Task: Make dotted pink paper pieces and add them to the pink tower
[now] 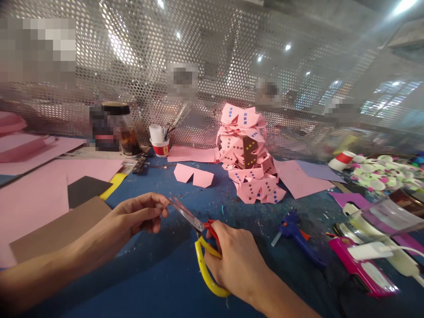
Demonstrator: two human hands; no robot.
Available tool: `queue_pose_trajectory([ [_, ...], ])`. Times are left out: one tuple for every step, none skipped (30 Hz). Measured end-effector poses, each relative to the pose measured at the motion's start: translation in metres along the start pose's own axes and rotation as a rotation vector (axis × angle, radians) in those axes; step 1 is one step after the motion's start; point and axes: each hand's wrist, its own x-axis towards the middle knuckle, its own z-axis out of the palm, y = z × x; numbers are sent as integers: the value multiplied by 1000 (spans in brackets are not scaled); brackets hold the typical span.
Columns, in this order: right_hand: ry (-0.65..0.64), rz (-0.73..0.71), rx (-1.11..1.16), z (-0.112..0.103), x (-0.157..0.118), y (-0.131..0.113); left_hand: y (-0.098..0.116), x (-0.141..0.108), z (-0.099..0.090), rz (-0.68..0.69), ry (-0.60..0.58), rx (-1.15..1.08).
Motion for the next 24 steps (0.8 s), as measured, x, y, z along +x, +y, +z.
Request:
queue_pose_trajectory([
  [-7,3,-3,0,0,0,0,0,0,-1,0,-7],
  [-13,4,-8,0,0,-1,0,1,1,0,0,-14],
  [-21,3,-12,0,1,-1,0,1,1,2,-2,-21],
  [-25,2,-16,0,1,-2,0,0,1,6,-4,-23],
  [-28,-1,-18,0,2,-2,0,0,2,8,-6,-22],
  [-30,-3,-21,0,2,-3,0,0,2,8,-9,-17],
  [-31,-5,-22,0,2,-3,0,-1,2,7,-13,-10],
  [-32,-6,-21,0,2,-3,0,-1,2,7,-18,-3],
  [-33,-5,-19,0,2,-3,0,-1,2,7,-22,3],
  [-33,-4,-15,0,1,-3,0,-1,2,10,-27,6],
  [-34,-2,-10,0,1,-3,0,-1,1,14,-32,7],
  [-33,1,-7,0,1,-3,-1,-1,1,18,-35,5],
  [-35,3,-6,0,1,-3,-1,-1,1,20,-37,5],
  [-39,6,-7,0,1,-3,-2,-1,1,22,-40,4],
  [-42,9,-9,0,1,-2,-2,0,0,22,-42,4],
  [-47,13,-11,0,1,-3,-3,0,0,23,-42,5],
  [-52,18,-12,0,1,-3,-3,0,0,23,-44,6],
  [-55,23,-13,0,2,-3,-3,0,0,23,-45,8],
  [-59,27,-12,0,2,-3,-4,0,0,24,-47,10],
  [-61,32,-14,0,2,-3,-4,0,0,27,-48,12],
  [-65,35,-16,0,3,-4,-4,0,0,28,-47,14],
  [-65,37,-20,0,3,-4,-4,0,0,28,-45,15],
  [-63,38,-25,0,3,-4,-4,0,0,27,-43,14],
  [-63,38,-28,0,3,-4,-4,1,0,26,-39,13],
])
